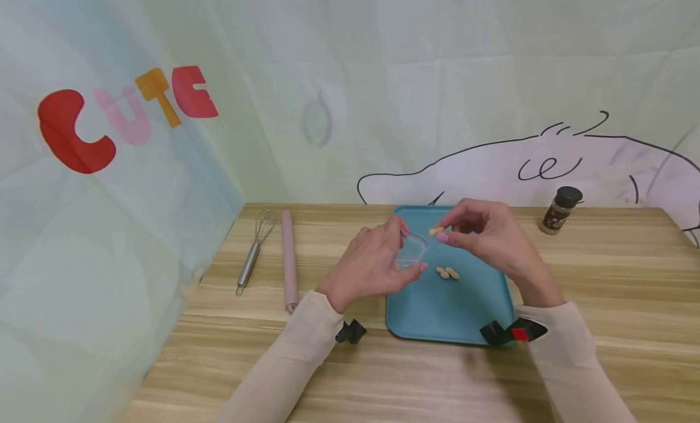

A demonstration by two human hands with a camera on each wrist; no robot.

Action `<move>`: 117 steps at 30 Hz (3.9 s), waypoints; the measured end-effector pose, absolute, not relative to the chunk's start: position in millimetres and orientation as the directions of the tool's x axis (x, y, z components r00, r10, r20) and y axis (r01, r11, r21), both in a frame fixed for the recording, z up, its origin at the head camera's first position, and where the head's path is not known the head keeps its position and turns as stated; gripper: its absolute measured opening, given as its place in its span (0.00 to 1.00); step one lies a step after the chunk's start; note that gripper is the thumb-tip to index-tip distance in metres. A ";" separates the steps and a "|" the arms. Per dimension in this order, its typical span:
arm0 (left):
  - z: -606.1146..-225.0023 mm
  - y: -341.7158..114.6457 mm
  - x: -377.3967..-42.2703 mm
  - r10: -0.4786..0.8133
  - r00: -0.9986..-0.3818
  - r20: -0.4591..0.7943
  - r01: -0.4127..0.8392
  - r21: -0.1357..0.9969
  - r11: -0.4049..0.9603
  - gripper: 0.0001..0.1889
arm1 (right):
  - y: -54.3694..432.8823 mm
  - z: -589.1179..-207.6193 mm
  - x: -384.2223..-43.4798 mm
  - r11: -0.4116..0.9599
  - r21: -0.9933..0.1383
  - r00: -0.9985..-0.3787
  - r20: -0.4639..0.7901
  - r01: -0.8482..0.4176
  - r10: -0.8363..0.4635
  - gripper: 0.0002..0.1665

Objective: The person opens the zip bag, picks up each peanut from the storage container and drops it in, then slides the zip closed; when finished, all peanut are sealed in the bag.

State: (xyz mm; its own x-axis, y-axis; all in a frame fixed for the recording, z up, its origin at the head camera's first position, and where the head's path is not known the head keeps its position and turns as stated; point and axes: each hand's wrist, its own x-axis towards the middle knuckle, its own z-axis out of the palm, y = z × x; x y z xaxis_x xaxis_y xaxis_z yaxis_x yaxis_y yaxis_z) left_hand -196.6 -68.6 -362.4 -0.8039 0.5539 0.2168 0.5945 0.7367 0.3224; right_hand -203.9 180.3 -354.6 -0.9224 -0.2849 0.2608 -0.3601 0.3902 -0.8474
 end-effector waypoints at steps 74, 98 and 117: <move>-361.1 -68.6 -195.9 0.541 -0.816 0.204 0.578 0.330 0.747 0.29 | 207.3 -410.5 -236.4 0.703 -0.645 -0.826 -0.192 -0.300 -0.529 0.18; -360.1 -68.7 -196.0 0.539 -0.817 0.202 0.576 0.314 0.755 0.30 | 205.1 -417.3 -237.5 0.708 -0.634 -0.851 -0.145 -0.311 -0.504 0.06; -360.2 -68.8 -196.2 0.541 -0.815 0.206 0.579 0.331 0.745 0.29 | 204.5 -406.4 -235.1 0.627 -0.707 -0.882 -0.010 -0.327 -0.471 0.05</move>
State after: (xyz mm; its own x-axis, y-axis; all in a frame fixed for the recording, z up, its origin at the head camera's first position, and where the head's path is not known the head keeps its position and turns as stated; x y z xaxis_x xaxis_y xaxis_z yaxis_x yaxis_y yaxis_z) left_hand -196.2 -68.8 -360.2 -0.8152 0.5412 0.2062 0.5786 0.7454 0.3310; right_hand -235.1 204.5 -406.4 -0.8821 -0.4711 -0.0097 -0.3273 0.6275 -0.7065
